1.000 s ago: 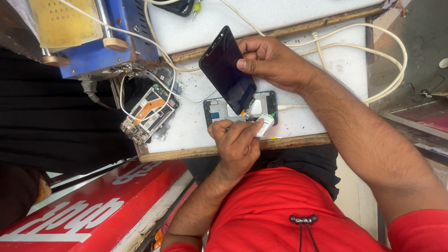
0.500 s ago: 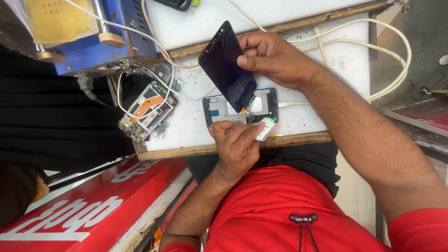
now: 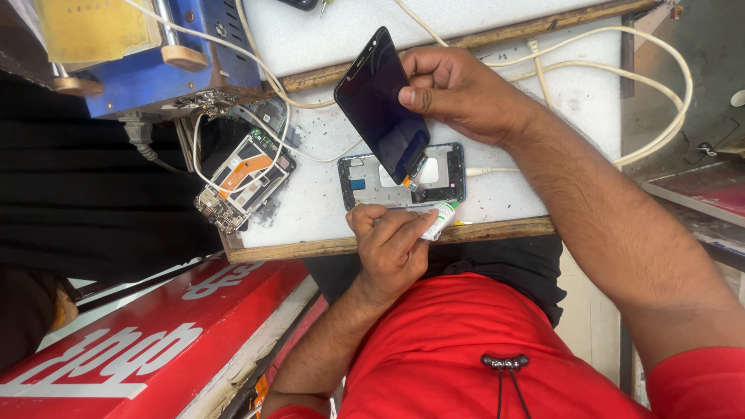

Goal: The person disassembles a smartphone, removes the back cover, applies adhesive to the internal frame, reattaches the screen, and secures the device with rubber bands. The person handles the phone, adhesive tube, and rubber bands throughout the process.

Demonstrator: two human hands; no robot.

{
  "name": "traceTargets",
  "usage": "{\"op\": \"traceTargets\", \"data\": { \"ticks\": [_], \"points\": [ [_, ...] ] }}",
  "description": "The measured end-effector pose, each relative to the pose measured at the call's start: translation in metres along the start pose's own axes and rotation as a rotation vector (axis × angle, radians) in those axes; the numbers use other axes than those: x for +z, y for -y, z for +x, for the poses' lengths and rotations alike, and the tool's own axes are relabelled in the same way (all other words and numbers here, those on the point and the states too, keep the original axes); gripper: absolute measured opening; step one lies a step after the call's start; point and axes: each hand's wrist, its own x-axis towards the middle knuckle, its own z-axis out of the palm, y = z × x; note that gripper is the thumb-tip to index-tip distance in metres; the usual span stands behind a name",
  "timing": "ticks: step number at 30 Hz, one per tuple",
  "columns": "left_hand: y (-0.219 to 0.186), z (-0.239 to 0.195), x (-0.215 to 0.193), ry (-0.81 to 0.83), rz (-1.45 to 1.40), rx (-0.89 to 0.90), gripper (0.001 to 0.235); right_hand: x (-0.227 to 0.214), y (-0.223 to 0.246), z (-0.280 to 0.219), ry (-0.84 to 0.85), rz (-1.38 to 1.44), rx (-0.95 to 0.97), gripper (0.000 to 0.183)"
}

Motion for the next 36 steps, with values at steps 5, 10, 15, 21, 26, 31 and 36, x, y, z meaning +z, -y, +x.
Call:
{"op": "traceTargets", "data": {
  "ticks": [5,10,15,21,26,31,36],
  "points": [
    [0.0,0.001,-0.003,0.006,-0.011,-0.001,0.038,-0.001,-0.001,0.0,0.019,0.056,-0.009,0.031],
    [-0.002,0.005,0.0,0.012,-0.015,-0.023,0.04,0.001,0.0,-0.001,0.02,0.043,-0.006,0.032],
    [-0.002,0.006,-0.001,0.028,-0.024,-0.031,0.041,0.002,0.003,-0.001,0.008,0.032,0.002,0.036],
    [0.002,0.002,-0.011,0.054,-0.014,-0.057,0.041,0.001,0.001,0.0,0.02,0.041,-0.011,0.035],
    [0.003,0.004,-0.015,0.056,-0.007,-0.076,0.041,-0.001,0.0,-0.001,0.017,0.035,0.001,0.034],
    [0.002,0.006,-0.017,0.07,-0.002,-0.072,0.041,-0.001,-0.002,-0.001,0.023,0.031,0.002,0.032],
    [0.002,0.01,-0.026,0.094,0.001,-0.098,0.038,-0.004,-0.003,-0.001,0.046,0.026,-0.023,0.031]
  ]
}}
